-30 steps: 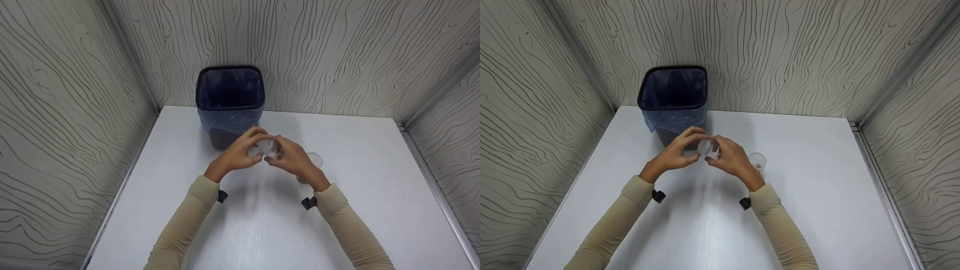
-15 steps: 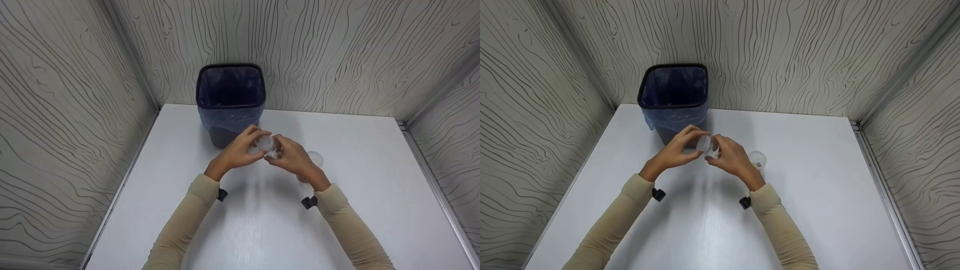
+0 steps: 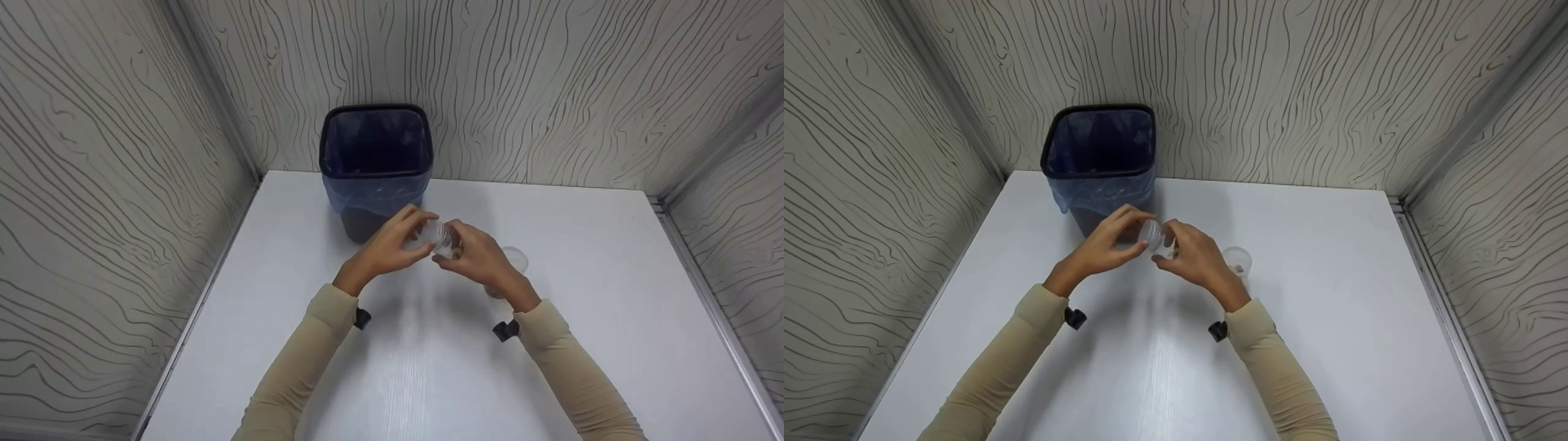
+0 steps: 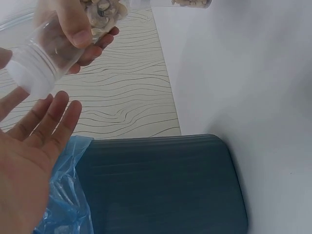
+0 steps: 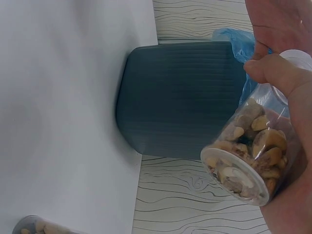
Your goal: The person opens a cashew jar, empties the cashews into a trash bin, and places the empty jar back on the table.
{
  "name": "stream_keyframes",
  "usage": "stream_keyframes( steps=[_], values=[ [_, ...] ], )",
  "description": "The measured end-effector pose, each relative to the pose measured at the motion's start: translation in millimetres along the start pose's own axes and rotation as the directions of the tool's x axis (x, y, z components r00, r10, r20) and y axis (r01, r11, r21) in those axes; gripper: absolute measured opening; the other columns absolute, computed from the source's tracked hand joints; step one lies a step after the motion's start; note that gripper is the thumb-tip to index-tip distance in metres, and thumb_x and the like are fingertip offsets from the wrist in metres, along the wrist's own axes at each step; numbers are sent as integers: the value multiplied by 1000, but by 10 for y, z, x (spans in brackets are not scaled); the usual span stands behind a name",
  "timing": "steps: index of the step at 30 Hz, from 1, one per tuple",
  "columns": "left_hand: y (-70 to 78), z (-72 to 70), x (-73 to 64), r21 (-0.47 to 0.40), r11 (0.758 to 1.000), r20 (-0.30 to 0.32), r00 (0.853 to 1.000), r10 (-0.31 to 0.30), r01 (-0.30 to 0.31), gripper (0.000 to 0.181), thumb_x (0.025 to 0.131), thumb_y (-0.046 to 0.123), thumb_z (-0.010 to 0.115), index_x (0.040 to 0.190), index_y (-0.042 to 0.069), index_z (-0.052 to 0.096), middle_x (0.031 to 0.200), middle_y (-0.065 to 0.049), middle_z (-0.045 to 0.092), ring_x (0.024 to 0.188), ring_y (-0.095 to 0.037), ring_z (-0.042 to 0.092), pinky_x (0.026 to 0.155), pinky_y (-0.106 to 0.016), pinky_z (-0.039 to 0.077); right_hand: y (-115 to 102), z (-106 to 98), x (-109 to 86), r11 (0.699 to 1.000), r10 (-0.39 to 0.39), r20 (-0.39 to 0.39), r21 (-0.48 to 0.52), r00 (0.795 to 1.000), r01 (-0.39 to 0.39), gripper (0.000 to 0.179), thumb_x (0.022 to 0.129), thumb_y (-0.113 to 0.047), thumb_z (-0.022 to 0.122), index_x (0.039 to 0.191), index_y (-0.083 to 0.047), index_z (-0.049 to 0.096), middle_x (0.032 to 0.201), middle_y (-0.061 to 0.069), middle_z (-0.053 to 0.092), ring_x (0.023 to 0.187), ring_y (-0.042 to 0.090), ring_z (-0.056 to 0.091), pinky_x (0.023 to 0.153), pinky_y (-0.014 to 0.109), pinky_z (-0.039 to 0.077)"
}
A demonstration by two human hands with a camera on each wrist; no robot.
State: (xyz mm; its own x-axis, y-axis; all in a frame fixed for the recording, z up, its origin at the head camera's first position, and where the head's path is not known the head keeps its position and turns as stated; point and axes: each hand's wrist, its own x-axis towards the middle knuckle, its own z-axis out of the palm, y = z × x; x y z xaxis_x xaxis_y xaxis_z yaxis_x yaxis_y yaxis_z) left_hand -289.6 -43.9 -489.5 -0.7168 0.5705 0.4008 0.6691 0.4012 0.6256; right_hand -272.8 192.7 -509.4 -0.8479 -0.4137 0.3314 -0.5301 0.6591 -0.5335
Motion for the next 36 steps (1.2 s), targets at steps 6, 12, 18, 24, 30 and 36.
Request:
stream_keyframes(
  steps=[6,12,18,24,30,36],
  values=[
    [-6,3,4,4,1000,2,1000,-2,1,47,103,32,71,145,15,62,121,-7,60,105,-21,61,91,-35,58,13,-7,-4,1000,-1,-2,-5,1000,1,53,87,-24,90,131,-6,65,113,10,74,96,22,69,84,42,59],
    [-13,5,7,4,1000,5,1000,6,-6,47,103,32,71,145,15,61,118,-7,59,101,-25,63,87,-33,57,19,-15,-4,1000,11,-6,1,1000,-11,53,87,-23,90,130,-7,65,115,11,75,99,24,70,87,45,60],
    [-7,4,10,-9,1000,6,1000,1,-1,47,102,30,72,145,15,61,120,-7,61,101,-18,63,89,-33,59,12,-28,-12,1000,18,-9,7,1000,-18,54,87,-24,90,131,-7,64,117,12,75,103,26,72,89,47,61],
    [-12,5,11,-21,1000,5,1000,4,-4,47,102,27,72,144,9,61,120,-9,61,103,-21,63,89,-37,59,22,-43,-17,1000,27,-6,6,1000,-27,54,87,-25,90,130,-6,64,112,9,74,96,22,71,84,43,62],
    [-32,5,14,-35,999,-7,1000,8,-8,47,102,24,72,143,5,61,122,-10,62,108,-29,65,94,-36,57,22,-52,-10,1000,26,-4,7,1000,-26,54,88,-26,89,129,-4,63,109,8,73,91,19,68,80,40,60],
    [-32,-12,2,-29,999,-24,1000,14,-15,47,101,23,74,141,3,60,124,-10,64,110,-24,67,96,-36,58,19,-57,3,999,26,-11,20,1000,-26,54,87,-25,90,129,-4,64,112,9,75,94,20,69,82,42,60]
  ],
)
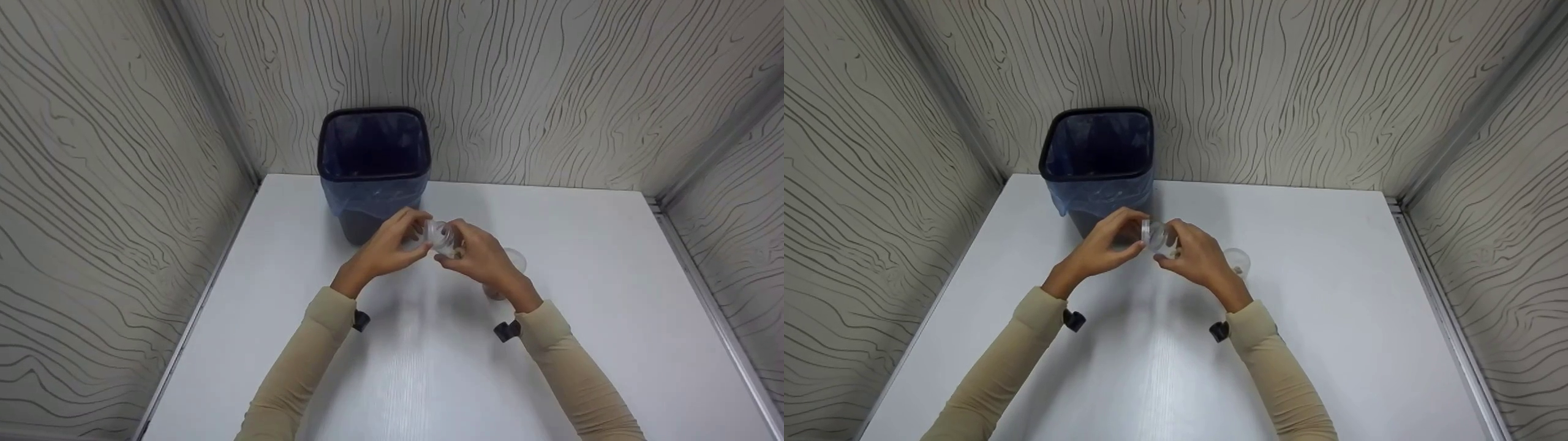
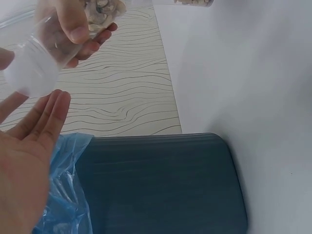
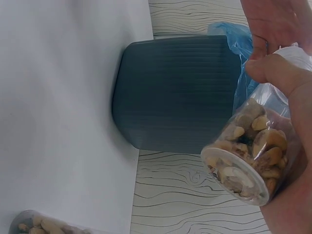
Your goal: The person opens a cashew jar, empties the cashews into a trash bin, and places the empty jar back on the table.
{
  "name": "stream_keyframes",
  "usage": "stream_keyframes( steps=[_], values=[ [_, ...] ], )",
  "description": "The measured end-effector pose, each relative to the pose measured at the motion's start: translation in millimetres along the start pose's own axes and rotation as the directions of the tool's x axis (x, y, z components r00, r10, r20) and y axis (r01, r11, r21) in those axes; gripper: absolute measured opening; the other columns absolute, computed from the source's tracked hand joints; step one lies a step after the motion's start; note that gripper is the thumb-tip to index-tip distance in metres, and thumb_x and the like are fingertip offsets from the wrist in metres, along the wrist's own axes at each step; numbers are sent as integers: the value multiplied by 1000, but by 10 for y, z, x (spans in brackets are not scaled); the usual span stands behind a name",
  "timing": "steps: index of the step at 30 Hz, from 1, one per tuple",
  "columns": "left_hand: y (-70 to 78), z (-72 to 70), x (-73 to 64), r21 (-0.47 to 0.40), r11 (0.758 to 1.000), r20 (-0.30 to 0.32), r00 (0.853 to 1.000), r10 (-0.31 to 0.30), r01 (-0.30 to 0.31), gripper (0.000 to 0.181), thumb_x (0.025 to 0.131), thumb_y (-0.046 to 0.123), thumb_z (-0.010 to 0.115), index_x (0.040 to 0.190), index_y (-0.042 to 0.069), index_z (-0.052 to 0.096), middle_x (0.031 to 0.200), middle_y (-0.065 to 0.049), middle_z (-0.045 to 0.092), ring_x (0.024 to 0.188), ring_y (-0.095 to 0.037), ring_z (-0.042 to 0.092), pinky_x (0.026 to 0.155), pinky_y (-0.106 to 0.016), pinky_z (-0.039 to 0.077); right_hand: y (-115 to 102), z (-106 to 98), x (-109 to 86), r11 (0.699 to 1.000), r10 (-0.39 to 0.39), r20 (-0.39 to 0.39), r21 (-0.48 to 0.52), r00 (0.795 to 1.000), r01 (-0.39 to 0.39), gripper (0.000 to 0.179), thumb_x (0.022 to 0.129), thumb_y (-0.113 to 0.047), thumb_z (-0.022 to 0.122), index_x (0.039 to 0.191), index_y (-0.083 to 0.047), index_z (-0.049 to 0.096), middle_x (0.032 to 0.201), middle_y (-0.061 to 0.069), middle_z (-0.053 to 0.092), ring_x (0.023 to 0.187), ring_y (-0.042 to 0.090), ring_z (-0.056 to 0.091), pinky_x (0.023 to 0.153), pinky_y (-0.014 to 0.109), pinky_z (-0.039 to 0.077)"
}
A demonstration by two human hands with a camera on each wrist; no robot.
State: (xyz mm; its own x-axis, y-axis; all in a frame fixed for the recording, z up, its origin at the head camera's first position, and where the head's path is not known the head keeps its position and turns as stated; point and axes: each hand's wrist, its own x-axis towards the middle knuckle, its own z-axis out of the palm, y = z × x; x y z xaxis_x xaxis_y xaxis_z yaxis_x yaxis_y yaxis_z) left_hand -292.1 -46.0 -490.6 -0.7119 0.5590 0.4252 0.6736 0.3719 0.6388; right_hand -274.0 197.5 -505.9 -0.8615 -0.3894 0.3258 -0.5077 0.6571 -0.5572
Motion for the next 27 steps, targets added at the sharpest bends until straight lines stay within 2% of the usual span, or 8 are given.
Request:
stream_keyframes(
  steps=[8,15,23,27],
  values=[
    [-9,-29,-22,-5,1000,-13,1000,-9,9,45,100,22,74,137,2,59,123,-10,67,111,-22,68,98,-34,60,3,-19,7,1000,0,-13,-4,1000,0,54,86,-26,91,129,-6,65,110,8,74,93,20,69,81,42,60],
    [-15,-37,-46,-48,998,-14,999,-48,47,46,98,19,75,137,3,56,125,-10,69,111,-19,71,100,-35,61,3,-36,9,1000,6,-10,-6,1000,-6,54,87,-26,89,130,-3,64,109,7,74,91,19,68,79,41,59],
    [-43,-48,-58,-66,998,-31,999,-17,15,52,95,13,75,140,-2,53,129,-13,66,116,-21,70,103,-33,60,19,-48,13,1000,13,-13,-21,1000,-13,55,87,-27,89,130,-5,63,110,9,75,90,20,67,79,40,58],
    [-56,-55,-62,-64,998,-36,999,-6,4,51,95,11,76,139,-1,54,130,-14,66,119,-21,69,105,-33,59,24,-58,20,1000,11,-14,-15,1000,-11,53,87,-27,89,128,-6,64,107,8,74,88,20,66,77,39,57]
  ],
)
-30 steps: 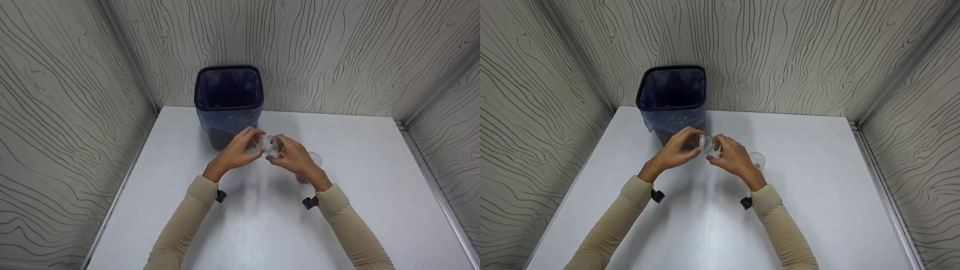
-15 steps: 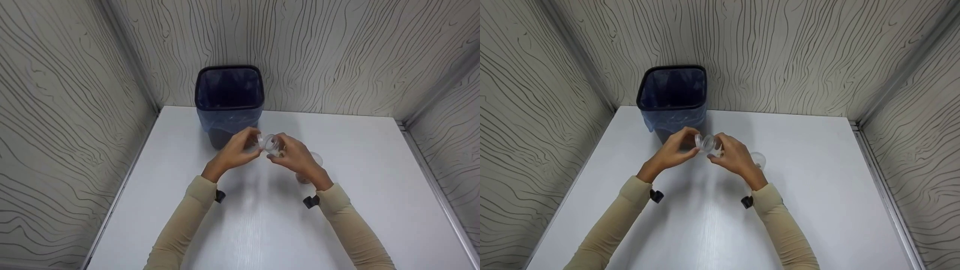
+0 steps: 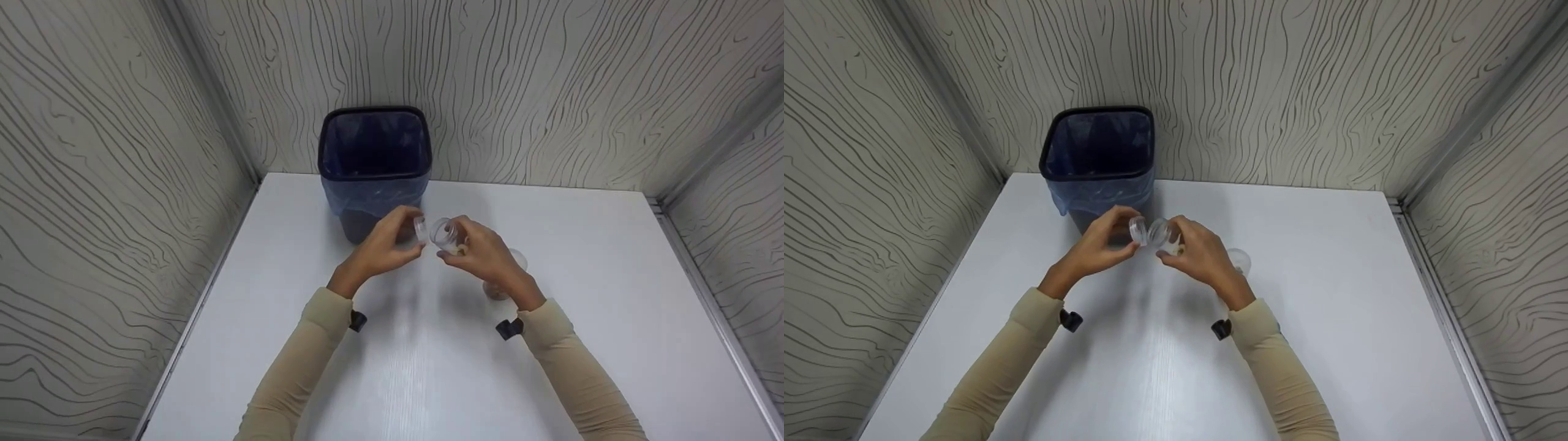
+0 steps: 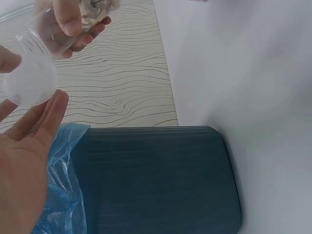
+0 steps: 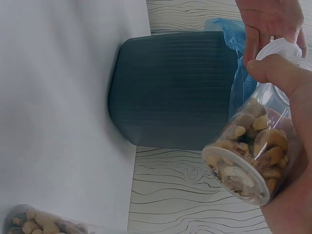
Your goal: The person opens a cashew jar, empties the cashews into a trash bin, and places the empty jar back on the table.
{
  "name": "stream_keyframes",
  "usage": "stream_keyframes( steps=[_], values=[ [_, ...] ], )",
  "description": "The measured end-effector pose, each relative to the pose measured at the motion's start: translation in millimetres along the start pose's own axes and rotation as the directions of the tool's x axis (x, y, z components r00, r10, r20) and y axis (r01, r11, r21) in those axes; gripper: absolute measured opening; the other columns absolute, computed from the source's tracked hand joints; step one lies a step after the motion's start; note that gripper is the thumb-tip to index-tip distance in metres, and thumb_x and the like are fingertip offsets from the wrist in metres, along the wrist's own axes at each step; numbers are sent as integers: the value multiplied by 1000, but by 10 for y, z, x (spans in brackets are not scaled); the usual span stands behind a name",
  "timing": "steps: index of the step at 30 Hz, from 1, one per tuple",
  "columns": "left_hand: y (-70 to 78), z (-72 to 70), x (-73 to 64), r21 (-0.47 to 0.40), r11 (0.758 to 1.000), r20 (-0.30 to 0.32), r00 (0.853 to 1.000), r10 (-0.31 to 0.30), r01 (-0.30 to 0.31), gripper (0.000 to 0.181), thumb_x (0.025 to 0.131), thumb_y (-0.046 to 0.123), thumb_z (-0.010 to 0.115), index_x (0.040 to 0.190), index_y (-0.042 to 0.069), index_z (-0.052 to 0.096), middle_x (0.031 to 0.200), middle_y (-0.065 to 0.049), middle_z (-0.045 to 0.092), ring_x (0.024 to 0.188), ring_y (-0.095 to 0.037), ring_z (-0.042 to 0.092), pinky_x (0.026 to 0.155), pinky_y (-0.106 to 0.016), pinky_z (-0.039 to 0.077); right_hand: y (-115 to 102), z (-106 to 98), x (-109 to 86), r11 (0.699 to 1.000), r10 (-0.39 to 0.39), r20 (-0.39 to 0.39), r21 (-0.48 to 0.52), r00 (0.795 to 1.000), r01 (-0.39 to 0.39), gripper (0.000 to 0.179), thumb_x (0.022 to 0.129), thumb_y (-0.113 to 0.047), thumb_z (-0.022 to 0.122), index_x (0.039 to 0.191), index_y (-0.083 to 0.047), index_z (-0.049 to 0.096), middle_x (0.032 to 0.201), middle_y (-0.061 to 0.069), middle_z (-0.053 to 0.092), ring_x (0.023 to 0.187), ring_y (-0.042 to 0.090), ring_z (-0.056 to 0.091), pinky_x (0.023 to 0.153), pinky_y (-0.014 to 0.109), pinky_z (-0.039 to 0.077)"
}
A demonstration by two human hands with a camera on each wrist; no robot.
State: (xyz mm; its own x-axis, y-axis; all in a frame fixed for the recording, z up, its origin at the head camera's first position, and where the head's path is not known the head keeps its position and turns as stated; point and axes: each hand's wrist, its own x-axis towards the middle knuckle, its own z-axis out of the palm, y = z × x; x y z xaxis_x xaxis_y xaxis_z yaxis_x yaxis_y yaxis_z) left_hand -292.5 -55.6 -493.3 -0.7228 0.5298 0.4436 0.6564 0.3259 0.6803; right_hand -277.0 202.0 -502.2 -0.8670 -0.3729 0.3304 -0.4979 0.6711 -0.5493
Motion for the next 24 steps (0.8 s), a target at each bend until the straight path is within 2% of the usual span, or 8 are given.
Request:
stream_keyframes(
  steps=[5,11,16,24],
  values=[
    [-3,-5,-4,-2,1000,-7,1000,-10,10,49,93,9,78,134,0,54,129,-15,65,122,-23,68,109,-35,57,4,-16,5,1000,8,3,-1,1000,-8,53,87,-28,89,128,-7,63,106,7,73,89,20,66,77,39,57],
    [-26,3,-17,-2,1000,-12,1000,-23,23,51,92,8,79,135,-2,52,130,-17,66,121,-26,69,107,-38,58,3,-43,8,1000,20,10,14,1000,-20,53,88,-28,89,129,-8,63,108,6,73,89,19,64,78,39,56],
    [-32,-7,-45,46,999,-22,999,-28,29,49,93,11,79,133,0,55,129,-17,66,118,-27,67,104,-44,59,0,-56,13,1000,18,5,14,1000,-18,52,88,-28,89,128,-8,63,110,7,73,91,21,66,79,40,57],
    [-49,3,-75,40,998,-35,998,-44,45,49,93,12,81,132,1,55,133,-15,67,121,-32,67,105,-42,58,-23,-90,28,999,28,13,18,1000,-28,54,88,-27,89,130,-6,62,116,9,75,96,24,71,83,44,61]
  ],
)
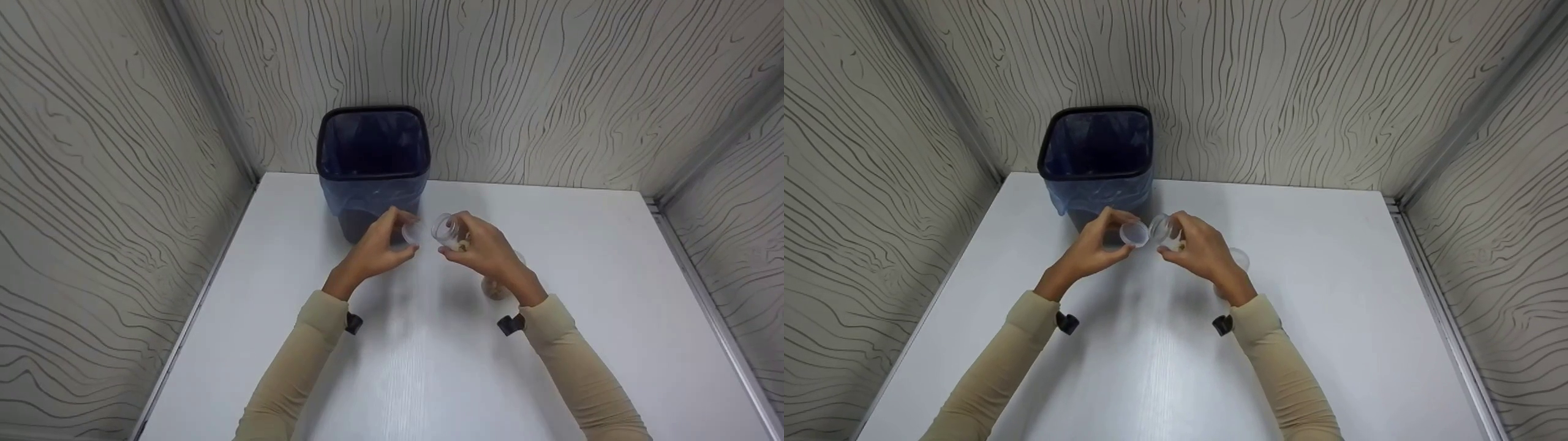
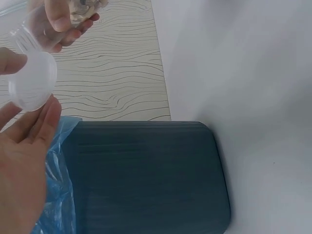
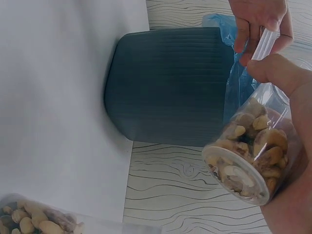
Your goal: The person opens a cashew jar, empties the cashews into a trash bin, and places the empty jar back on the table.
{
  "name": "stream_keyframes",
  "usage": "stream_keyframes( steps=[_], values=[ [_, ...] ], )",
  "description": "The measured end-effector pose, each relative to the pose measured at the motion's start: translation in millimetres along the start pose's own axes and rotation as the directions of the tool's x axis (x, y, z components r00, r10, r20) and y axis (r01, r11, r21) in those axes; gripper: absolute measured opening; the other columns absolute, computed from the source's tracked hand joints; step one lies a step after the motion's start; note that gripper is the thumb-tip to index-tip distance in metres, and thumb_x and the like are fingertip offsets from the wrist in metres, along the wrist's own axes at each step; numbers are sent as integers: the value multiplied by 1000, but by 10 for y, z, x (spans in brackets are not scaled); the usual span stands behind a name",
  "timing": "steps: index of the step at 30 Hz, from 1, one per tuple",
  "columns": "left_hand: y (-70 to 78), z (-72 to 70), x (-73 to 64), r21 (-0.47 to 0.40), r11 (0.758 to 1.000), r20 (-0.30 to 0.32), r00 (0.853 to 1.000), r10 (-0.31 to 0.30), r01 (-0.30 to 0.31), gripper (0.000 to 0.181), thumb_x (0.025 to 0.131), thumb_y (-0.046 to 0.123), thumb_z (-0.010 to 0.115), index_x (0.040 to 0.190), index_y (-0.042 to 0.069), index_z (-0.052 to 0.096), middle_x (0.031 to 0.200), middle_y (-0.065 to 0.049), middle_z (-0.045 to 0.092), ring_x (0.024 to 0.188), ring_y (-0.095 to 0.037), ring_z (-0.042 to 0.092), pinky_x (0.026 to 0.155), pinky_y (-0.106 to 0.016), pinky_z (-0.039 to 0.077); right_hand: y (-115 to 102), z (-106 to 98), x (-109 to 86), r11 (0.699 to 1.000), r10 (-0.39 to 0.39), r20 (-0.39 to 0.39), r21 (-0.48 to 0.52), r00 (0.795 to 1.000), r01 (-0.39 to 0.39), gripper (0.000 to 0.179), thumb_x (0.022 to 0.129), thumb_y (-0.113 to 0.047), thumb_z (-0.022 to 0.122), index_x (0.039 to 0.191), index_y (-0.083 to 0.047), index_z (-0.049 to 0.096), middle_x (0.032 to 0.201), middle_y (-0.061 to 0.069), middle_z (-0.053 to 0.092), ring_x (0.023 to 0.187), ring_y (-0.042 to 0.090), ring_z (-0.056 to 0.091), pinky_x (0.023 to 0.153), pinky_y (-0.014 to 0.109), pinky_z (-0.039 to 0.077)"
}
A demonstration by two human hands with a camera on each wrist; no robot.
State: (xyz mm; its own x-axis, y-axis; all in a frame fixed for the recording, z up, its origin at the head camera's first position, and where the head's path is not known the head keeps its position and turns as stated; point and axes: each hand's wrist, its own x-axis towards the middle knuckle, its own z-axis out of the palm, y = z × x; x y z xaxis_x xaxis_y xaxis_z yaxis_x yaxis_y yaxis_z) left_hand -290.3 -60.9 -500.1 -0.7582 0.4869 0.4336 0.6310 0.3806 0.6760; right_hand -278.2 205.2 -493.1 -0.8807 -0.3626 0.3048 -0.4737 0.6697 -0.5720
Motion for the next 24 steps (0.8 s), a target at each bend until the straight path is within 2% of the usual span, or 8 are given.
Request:
stream_keyframes(
  steps=[9,12,19,24],
  values=[
    [-24,20,-14,-51,998,0,1000,-26,26,45,93,13,82,126,-1,55,135,-17,66,125,-36,67,107,-43,58,10,-55,42,1000,0,4,-4,1000,0,53,88,-27,89,129,-6,62,114,10,74,96,25,70,83,45,61],
    [-30,26,-19,-44,999,-5,1000,-24,23,44,93,14,83,125,-1,56,134,-16,67,124,-31,68,107,-41,58,19,-64,46,1000,-2,1,-6,1000,2,53,88,-28,89,130,-7,62,115,9,74,97,25,70,83,46,61],
    [-53,42,-48,7,1000,-11,1000,2,-2,45,95,14,81,132,0,60,130,-14,65,118,-25,66,104,-39,58,12,-101,58,1000,-5,-5,-29,1000,5,53,89,-29,89,129,-8,62,113,9,74,95,25,70,82,45,60],
    [-67,59,-78,31,999,-22,1000,8,-7,34,95,14,81,119,0,61,136,-14,66,117,-25,64,101,-41,57,14,-120,63,999,-15,-9,-36,1000,15,53,89,-31,88,129,-8,62,113,9,74,95,25,70,82,46,60]
  ],
)
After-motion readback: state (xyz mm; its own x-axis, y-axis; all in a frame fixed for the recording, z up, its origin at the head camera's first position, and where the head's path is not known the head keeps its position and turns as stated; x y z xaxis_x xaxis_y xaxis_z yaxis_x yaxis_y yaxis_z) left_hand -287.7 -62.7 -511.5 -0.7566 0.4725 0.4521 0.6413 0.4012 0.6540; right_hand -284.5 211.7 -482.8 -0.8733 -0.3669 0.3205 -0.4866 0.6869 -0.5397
